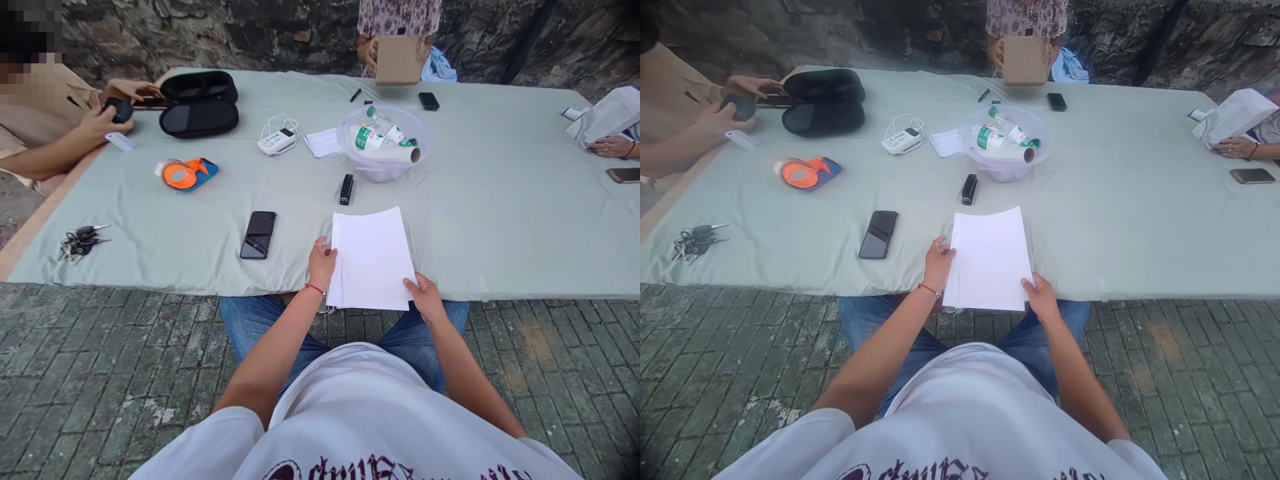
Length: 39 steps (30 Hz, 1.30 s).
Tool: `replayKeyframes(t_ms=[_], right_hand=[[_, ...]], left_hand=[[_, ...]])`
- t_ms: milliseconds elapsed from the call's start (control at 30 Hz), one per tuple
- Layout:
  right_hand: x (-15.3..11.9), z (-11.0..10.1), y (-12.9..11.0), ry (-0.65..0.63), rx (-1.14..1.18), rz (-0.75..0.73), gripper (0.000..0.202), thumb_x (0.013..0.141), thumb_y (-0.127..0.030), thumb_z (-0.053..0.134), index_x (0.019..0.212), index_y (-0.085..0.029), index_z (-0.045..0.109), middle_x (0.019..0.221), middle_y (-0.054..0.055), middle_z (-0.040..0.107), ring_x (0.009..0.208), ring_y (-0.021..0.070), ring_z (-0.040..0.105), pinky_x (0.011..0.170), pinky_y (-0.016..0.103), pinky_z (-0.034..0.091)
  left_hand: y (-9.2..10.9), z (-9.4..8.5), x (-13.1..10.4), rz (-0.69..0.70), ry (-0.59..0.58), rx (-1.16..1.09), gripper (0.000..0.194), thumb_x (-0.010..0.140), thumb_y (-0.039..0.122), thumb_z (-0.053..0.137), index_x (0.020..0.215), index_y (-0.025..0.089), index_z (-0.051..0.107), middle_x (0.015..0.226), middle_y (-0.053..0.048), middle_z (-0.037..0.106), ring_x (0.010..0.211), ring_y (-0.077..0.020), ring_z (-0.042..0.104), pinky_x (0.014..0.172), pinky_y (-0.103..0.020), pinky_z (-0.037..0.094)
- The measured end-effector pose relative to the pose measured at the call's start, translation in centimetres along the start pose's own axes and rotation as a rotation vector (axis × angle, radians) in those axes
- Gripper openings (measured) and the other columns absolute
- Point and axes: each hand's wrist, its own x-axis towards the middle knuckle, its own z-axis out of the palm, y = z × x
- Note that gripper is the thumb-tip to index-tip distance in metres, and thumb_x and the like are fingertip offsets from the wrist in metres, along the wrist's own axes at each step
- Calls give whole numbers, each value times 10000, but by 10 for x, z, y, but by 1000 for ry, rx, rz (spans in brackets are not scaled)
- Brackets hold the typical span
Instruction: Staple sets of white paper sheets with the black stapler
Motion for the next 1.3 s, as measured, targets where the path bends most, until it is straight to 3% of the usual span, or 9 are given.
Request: replayKeyframes(t_ms=[200, 367, 500, 567, 733, 900, 1067, 1167, 1300], right_hand=[[-8, -24, -9, -163, -253, 159, 409, 829, -618, 600, 724, -236, 701, 629, 28, 698, 553, 186, 635, 608, 322, 530], [-30, -53, 14, -147, -242, 401, 483, 817, -676, 588, 843, -217, 735, 790, 103, 751, 680, 234, 699, 624, 356, 563], [-35, -28, 28, 29, 2, 343, 425, 838, -639, 589, 1033, -275, 690, 1124, 82, 717, 997, 262, 686, 754, 388, 608], [-37, -6, 29, 103, 140, 294, 388, 850, -598, 592, 1055, -276, 664, 1151, 67, 701, 992, 248, 681, 764, 382, 618], [-41, 11, 21, -118, 97, 326, 359, 830, -519, 651, 1047, -234, 672, 968, 59, 731, 827, 225, 700, 735, 372, 606], [-29, -5, 23, -36, 179, 375, 354, 842, -558, 635, 957, -227, 683, 1053, 92, 737, 932, 224, 707, 817, 375, 599], [-24, 10, 24, -128, 338, 428, 347, 734, -408, 794, 994, -203, 690, 1051, 96, 749, 892, 240, 722, 765, 402, 623], [-29, 17, 18, -112, 301, 354, 387, 726, -406, 797, 1041, -203, 699, 1082, 81, 746, 901, 241, 714, 745, 390, 619], [-32, 12, -3, -138, 183, 178, 394, 787, -475, 728, 1093, -228, 719, 1101, 64, 747, 975, 259, 696, 845, 406, 583]], left_hand=[[-1, -25, -8, 269, 87, 334, 569, 840, 275, 603, 1385, 149, 501, 1467, -158, 490, 1429, -301, 357, 1208, -470, 236], [-19, -31, -38, 357, 2, 567, 468, 922, 345, 477, 1322, 115, 553, 1463, -197, 488, 1472, -329, 272, 1205, -535, 190], [-25, -9, -74, 407, -135, 655, 522, 934, 369, 468, 1378, 97, 496, 1477, -228, 466, 1438, -343, 344, 1193, -555, 187], [-23, -2, -86, 403, -138, 662, 527, 942, 365, 456, 1405, 114, 468, 1454, -220, 494, 1421, -338, 374, 1184, -558, 204], [-20, -21, -86, 435, -153, 646, 522, 941, 351, 456, 1410, 122, 458, 1432, -208, 513, 1399, -318, 404, 1160, -509, 293], [-25, -43, -78, 370, -51, 672, 504, 917, 344, 493, 1380, 144, 492, 1445, -199, 506, 1422, -336, 366, 1174, -545, 237], [-25, -33, -91, 420, -279, 643, 430, 915, 355, 503, 1311, 195, 557, 1426, -150, 543, 1395, -313, 412, 1188, -532, 219], [-23, -35, -88, 310, -167, 528, 467, 906, 405, 532, 1305, 163, 543, 1376, -187, 561, 1351, -325, 458, 1151, -522, 308], [-13, -42, -62, 79, -55, 173, 619, 853, 465, 635, 1359, 151, 467, 1424, -214, 506, 1356, -305, 465, 1142, -475, 349]])
